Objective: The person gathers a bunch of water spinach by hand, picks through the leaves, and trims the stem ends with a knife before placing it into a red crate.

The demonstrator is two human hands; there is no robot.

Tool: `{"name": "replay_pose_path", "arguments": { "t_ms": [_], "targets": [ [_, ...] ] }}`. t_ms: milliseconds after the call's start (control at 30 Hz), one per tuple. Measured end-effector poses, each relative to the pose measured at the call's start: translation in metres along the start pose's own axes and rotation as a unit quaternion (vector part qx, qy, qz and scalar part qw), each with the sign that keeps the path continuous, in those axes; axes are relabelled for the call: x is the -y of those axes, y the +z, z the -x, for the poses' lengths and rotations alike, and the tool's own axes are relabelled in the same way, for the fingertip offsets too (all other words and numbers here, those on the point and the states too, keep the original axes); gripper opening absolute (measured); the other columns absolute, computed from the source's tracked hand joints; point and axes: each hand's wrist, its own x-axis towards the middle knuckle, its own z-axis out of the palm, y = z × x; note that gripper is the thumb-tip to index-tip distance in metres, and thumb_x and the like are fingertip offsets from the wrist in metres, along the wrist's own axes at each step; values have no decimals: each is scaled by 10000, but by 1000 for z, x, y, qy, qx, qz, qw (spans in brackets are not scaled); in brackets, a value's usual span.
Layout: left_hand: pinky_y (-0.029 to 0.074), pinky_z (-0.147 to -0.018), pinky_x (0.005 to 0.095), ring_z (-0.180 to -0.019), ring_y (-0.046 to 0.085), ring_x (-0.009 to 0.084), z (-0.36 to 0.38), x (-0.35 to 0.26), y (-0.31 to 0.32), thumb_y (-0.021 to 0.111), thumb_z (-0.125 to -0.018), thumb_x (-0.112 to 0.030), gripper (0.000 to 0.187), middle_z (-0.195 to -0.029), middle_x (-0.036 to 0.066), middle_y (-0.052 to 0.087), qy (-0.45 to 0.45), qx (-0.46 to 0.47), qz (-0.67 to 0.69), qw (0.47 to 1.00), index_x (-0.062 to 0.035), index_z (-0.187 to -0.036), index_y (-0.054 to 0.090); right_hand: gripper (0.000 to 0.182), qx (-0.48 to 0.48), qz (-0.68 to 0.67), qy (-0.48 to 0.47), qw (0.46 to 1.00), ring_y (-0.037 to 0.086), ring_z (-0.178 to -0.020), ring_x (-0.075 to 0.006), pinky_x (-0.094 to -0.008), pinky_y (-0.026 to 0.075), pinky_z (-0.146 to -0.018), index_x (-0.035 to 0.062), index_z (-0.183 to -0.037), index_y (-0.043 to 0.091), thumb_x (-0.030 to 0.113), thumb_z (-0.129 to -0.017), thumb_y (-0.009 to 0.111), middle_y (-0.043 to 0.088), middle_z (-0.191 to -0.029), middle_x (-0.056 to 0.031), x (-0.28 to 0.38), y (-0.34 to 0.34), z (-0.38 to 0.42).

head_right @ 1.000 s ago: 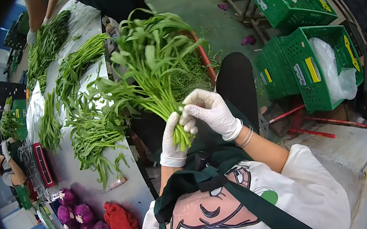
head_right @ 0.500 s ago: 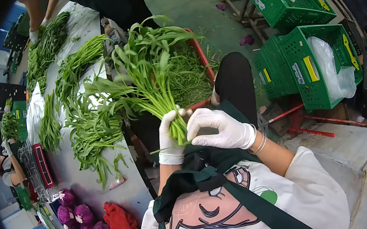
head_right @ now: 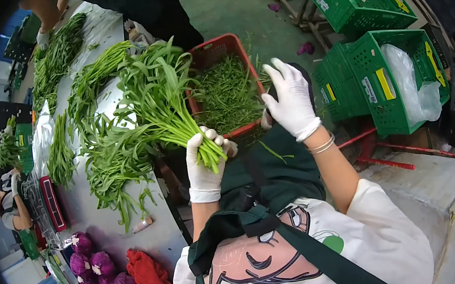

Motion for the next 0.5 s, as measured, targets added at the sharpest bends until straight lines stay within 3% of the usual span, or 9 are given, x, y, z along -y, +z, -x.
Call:
{"name": "replay_pose_path", "arguments": {
  "t_ms": [67, 100, 133, 200, 267, 367, 433, 500],
  "targets": [
    [444, -674, 336, -723, 537, 175, 0, 1, 0, 548, -816, -166, 156, -788, 20, 537, 16, 8, -52, 999, -77, -935, 500, 370, 29, -188, -30, 981, 500, -1054, -305, -374, 372, -926, 46, -1079, 563, 132, -728, 644, 558, -1094, -134, 25, -7, -4],
    [410, -642, 319, -697, 519, 162, 0, 3, 0, 544, -811, -168, 168, -783, 20, 528, 17, 2, -72, 997, -73, -932, 477, 336, 106, -301, 14, 947, 529, -1017, -305, -367, 404, -895, 39, -1069, 566, 151, -759, 634, 580, -1045, -143, 36, -6, 1],
    [410, -646, 319, -692, 514, 163, 2, 4, 0, 550, -805, -167, 176, -781, 25, 525, 21, 8, -92, 996, -71, -931, 473, 296, 192, -372, 50, 907, 580, -935, -248, -332, 441, -849, 17, -1055, 567, 178, -811, 615, 608, -969, -123, 46, -11, 3],
    [410, -653, 318, -683, 504, 164, 3, 7, 3, 561, -793, -166, 192, -776, 33, 520, 28, 26, -132, 990, -68, -928, 467, 249, 284, -519, 169, 789, 520, -724, -53, -205, 427, -654, -4, -1004, 598, 194, -854, 598, 605, -846, -30, 56, 1, 5],
    [424, -679, 335, -693, 502, 177, 7, 10, 10, 575, -773, -157, 221, -757, 62, 508, 40, 27, -165, 985, -47, -924, 456, 254, 307, -566, 211, 735, 505, -652, -20, -183, 413, -583, -6, -974, 601, 223, -863, 591, 601, -770, 0, 62, -4, 2],
    [452, -719, 337, -707, 519, 182, 11, 12, 12, 594, -752, -169, 267, -759, 65, 517, 34, 31, -215, 975, -23, -937, 468, 243, 322, -554, 220, 735, 518, -634, -24, -191, 425, -561, -22, -952, 579, 200, -856, 601, 589, -728, -5, 59, 2, 5],
    [454, -680, 300, -708, 528, 167, 12, 14, 12, 596, -748, -140, 271, -770, 72, 535, 23, 57, -218, 974, -12, -954, 477, 229, 343, -533, 227, 739, 534, -636, -38, -205, 443, -587, -32, -948, 562, 169, -849, 609, 578, -711, -16, 57, -1, 3],
    [446, -645, 267, -699, 530, 155, 14, 15, 17, 597, -738, -123, 277, -770, 72, 543, 9, 69, -223, 972, -10, -965, 487, 237, 302, -563, 239, 731, 548, -576, -54, -213, 447, -528, -22, -894, 581, 195, -823, 643, 593, -667, -25, 54, 4, 7]
  ]
}}
